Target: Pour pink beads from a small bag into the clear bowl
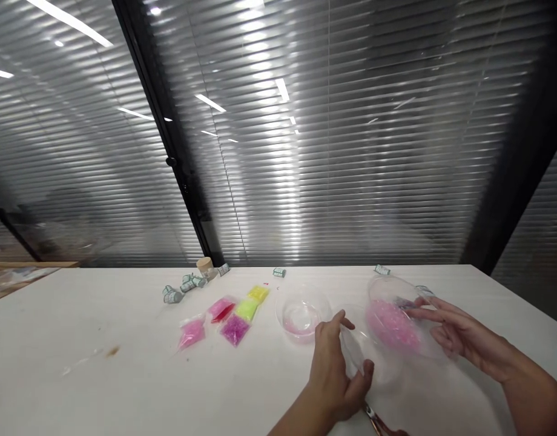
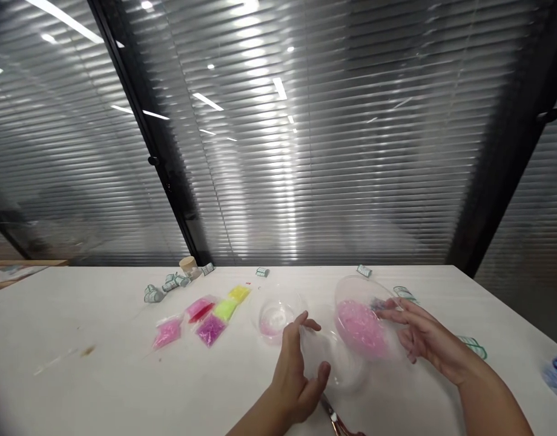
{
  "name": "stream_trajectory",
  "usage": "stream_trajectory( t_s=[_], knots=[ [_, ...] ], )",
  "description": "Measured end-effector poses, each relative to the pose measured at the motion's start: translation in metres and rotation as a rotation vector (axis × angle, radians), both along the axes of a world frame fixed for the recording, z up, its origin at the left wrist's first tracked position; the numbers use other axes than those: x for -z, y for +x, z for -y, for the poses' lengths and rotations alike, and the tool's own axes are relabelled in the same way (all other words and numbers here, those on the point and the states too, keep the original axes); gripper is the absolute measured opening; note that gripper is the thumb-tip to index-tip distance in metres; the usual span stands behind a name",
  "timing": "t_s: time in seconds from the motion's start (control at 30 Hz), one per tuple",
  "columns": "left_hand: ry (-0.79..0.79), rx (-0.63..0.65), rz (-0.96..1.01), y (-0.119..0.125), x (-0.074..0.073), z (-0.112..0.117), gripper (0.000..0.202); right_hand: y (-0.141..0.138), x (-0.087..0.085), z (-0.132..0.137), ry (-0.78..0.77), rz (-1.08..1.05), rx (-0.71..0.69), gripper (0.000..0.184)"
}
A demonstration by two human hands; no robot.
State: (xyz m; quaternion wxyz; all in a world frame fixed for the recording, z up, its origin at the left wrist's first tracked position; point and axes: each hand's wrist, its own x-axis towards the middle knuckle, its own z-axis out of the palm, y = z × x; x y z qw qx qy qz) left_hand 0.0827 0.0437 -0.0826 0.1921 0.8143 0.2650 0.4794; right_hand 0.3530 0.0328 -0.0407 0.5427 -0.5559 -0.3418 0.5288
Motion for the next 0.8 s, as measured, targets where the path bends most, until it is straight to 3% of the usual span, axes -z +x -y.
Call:
stream_trajectory(
  t_s=[0.13, 0.23, 0.33, 0.47, 0.8],
  knots=[
    [0.018, -0.030, -0.036, -0.001, 0.000, 0.001, 0.063, -0.011, -0.011, 0.002, -0.023, -0.072, -0.079, 0.032],
    [0.044, 0.017, -0.024, -0.002, -0.002, 0.001, 0.064, -0.017, -0.013, 0.002, -0.005, -0.144, -0.079, 0.030],
    [0.059, 0.066, -0.014, -0.001, -0.003, 0.001, 0.061, -0.018, -0.012, 0.001, 0.012, -0.205, -0.077, 0.030],
    [0.032, 0.080, -0.012, -0.001, -0.004, 0.001, 0.052, -0.016, -0.011, -0.001, 0.018, -0.287, -0.072, 0.043],
    [0.013, 0.065, -0.117, -0.004, -0.002, 0.000, 0.058, -0.013, -0.005, -0.009, 0.065, -0.357, 0.012, 0.052]
  ],
)
